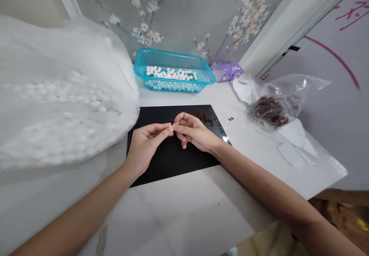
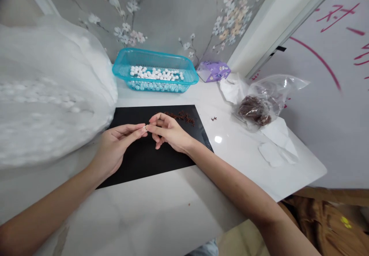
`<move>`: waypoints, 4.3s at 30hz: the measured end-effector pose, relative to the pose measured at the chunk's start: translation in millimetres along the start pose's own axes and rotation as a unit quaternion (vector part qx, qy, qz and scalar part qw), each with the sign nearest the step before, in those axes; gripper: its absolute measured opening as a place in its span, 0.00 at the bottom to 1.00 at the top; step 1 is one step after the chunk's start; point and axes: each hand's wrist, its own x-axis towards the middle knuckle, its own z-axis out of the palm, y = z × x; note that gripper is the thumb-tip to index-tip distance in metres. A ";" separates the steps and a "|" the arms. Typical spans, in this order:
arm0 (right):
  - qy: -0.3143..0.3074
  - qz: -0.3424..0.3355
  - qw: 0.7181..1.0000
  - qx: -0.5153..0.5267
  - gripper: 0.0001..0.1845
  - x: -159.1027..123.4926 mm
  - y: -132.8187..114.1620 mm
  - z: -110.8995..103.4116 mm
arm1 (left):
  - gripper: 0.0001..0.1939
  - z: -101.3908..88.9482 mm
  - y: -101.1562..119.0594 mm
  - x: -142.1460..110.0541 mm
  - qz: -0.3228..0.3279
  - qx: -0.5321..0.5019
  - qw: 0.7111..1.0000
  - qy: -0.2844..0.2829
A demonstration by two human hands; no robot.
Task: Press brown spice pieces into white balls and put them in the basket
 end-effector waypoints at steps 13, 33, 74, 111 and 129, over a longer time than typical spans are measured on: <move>0.026 -0.042 0.998 0.047 0.10 1.4 5.3 9.0 | 0.08 2.6 3.2 0.8 -0.022 -0.004 1.000 -0.007; 0.139 -0.204 0.944 -0.218 0.15 -8.1 14.6 20.7 | 0.11 2.2 1.4 1.1 -0.012 0.013 1.000 -0.004; -0.085 -0.313 0.613 -0.720 0.11 119.9 -28.4 130.4 | 0.04 -0.2 -11.7 -1.2 0.022 -0.094 0.994 0.044; 0.215 -0.230 0.804 -0.504 0.07 16.8 17.2 2.1 | 0.13 0.2 -1.9 -0.2 -0.006 -0.048 0.999 0.019; 0.092 -0.061 0.994 -0.026 0.12 8.2 13.6 16.6 | 0.14 0.0 -4.4 0.6 0.001 -0.060 0.997 0.041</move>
